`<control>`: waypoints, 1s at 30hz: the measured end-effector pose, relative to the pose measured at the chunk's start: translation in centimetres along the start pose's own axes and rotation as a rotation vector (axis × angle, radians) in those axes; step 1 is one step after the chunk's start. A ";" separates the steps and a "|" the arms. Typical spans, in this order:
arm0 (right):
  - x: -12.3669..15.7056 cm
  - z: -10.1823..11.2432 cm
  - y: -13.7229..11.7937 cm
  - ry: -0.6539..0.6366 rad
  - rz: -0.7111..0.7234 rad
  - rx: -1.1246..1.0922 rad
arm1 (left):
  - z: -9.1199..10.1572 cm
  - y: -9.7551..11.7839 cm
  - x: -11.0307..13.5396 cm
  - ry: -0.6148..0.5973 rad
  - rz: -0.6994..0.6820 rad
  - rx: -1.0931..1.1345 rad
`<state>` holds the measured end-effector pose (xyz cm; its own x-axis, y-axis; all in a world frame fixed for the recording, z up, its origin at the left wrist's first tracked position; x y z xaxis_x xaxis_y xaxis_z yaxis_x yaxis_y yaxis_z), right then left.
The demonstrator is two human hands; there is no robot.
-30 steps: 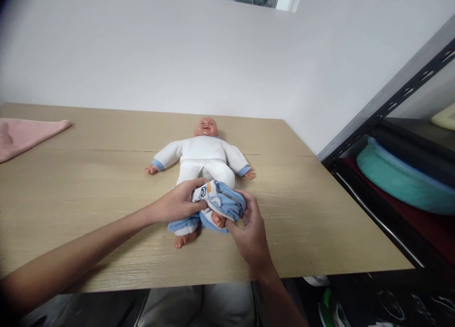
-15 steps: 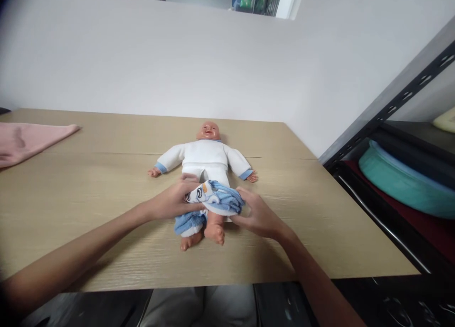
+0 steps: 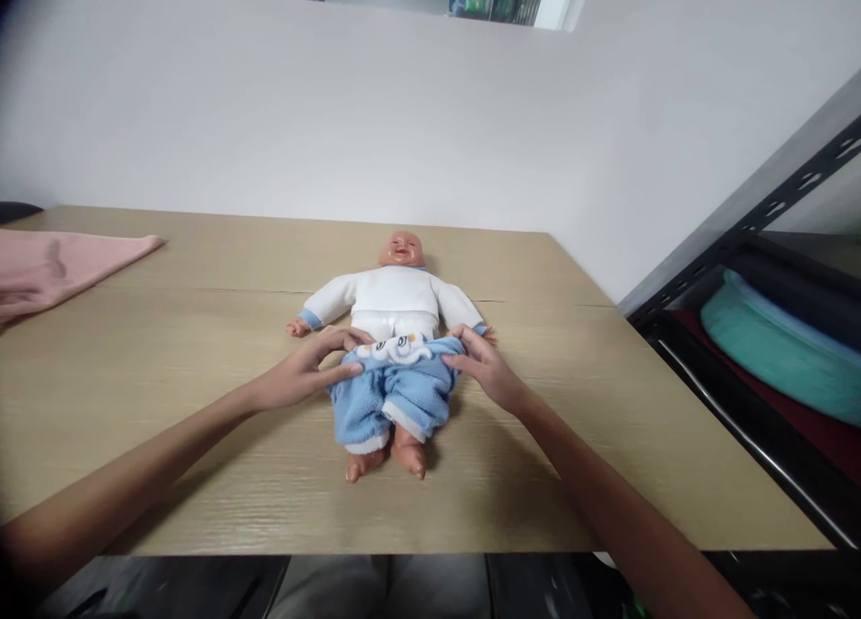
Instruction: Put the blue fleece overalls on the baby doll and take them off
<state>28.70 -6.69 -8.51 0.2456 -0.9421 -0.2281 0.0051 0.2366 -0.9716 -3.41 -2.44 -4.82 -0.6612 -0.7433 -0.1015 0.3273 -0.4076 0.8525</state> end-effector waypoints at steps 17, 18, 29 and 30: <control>-0.8 -2.5 4.1 0.164 -0.189 -0.373 | 0.2 -4.5 -0.1 -0.153 0.226 0.299; -0.9 -2.4 4.2 0.153 -0.195 -0.395 | 0.3 -4.6 -0.2 -0.126 0.233 0.333; -1.9 1.3 4.9 0.050 -0.080 -0.084 | 1.2 -5.2 -1.1 0.231 0.143 0.457; -2.0 1.1 4.2 0.051 -0.041 -0.061 | 1.5 -4.8 -1.3 0.267 0.102 0.453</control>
<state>29.30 -3.50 -12.06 0.1964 -0.9620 -0.1897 -0.0449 0.1844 -0.9818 -5.15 1.34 -8.03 -0.4269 -0.9005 -0.0835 0.0172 -0.1004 0.9948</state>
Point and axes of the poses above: each hand's wrist, its own x-axis away from the middle knuckle, its own z-axis out of the back of the hand, y = z × x, the point moved 3 cm from there along -x, towards the middle knuckle, and after that the axes turned 7 degrees about z, right-handed, at the moved point
